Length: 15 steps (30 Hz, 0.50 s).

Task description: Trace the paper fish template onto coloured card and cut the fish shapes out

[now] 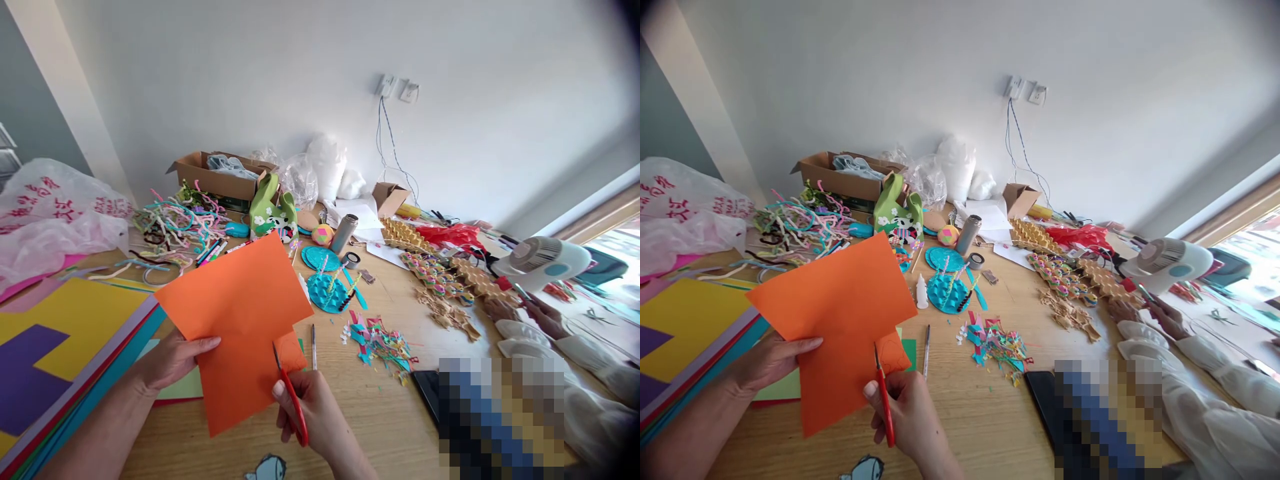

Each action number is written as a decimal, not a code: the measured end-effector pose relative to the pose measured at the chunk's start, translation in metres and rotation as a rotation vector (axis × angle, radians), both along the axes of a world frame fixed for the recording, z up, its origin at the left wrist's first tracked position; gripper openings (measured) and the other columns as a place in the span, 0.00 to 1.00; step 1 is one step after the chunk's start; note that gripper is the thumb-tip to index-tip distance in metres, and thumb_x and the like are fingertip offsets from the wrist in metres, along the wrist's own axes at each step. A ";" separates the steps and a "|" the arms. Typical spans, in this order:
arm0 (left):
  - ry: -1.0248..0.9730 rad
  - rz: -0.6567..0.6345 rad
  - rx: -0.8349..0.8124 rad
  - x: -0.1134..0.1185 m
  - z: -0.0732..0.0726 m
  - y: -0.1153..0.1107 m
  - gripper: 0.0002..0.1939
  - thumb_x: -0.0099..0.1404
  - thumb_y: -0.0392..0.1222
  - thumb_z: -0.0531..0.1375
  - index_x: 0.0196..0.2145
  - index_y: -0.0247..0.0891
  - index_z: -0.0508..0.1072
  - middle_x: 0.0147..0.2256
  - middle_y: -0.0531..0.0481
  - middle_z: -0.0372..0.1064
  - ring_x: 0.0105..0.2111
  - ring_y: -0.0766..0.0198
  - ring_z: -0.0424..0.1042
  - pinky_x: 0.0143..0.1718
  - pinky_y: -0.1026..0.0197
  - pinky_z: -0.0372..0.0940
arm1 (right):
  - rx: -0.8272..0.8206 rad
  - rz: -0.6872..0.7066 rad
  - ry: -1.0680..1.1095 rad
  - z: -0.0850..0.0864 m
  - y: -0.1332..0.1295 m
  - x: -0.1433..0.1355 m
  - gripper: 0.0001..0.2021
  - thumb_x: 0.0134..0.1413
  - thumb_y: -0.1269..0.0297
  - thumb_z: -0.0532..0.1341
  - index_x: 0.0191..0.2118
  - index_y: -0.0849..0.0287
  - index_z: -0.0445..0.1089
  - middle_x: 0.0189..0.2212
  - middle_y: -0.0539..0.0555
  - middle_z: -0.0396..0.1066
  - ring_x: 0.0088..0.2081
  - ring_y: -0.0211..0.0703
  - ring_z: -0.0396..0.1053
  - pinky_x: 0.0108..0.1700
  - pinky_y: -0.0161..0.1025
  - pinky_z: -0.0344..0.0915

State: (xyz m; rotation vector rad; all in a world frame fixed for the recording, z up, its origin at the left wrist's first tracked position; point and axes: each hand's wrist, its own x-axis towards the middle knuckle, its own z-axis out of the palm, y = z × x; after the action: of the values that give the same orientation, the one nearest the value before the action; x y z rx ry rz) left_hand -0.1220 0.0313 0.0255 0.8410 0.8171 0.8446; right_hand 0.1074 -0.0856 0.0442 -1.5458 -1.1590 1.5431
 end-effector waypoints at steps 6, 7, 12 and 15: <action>0.013 -0.020 0.010 0.000 0.001 -0.001 0.38 0.51 0.39 0.70 0.59 0.51 0.65 0.56 0.48 0.68 0.58 0.44 0.63 0.47 0.54 0.71 | 0.008 0.047 -0.012 0.001 0.000 0.004 0.35 0.42 0.26 0.54 0.18 0.60 0.58 0.13 0.49 0.62 0.12 0.29 0.59 0.12 0.25 0.47; 0.011 -0.022 0.011 0.000 0.001 -0.001 0.39 0.51 0.39 0.70 0.59 0.51 0.64 0.56 0.48 0.68 0.58 0.44 0.63 0.48 0.54 0.71 | 0.004 0.059 -0.009 0.002 0.000 0.004 0.35 0.42 0.27 0.54 0.19 0.60 0.59 0.12 0.49 0.62 0.12 0.28 0.58 0.11 0.25 0.47; 0.014 -0.022 -0.001 0.001 0.001 0.000 0.36 0.52 0.39 0.69 0.58 0.50 0.66 0.56 0.48 0.68 0.57 0.45 0.64 0.48 0.54 0.71 | -0.008 0.149 0.012 0.006 -0.002 0.008 0.36 0.41 0.26 0.53 0.21 0.62 0.61 0.14 0.49 0.63 0.12 0.29 0.59 0.12 0.25 0.49; 0.023 -0.034 0.002 0.002 0.002 0.000 0.31 0.52 0.39 0.69 0.54 0.47 0.70 0.55 0.48 0.68 0.57 0.45 0.64 0.49 0.53 0.70 | -0.016 0.145 0.002 0.009 -0.003 0.010 0.36 0.42 0.26 0.52 0.22 0.62 0.62 0.15 0.51 0.65 0.13 0.30 0.61 0.12 0.26 0.50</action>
State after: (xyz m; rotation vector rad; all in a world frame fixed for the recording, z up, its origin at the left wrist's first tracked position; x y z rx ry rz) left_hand -0.1199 0.0309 0.0272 0.8652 0.8206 0.8072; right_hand 0.1173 -0.0883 0.0536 -1.4980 -1.2848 1.6504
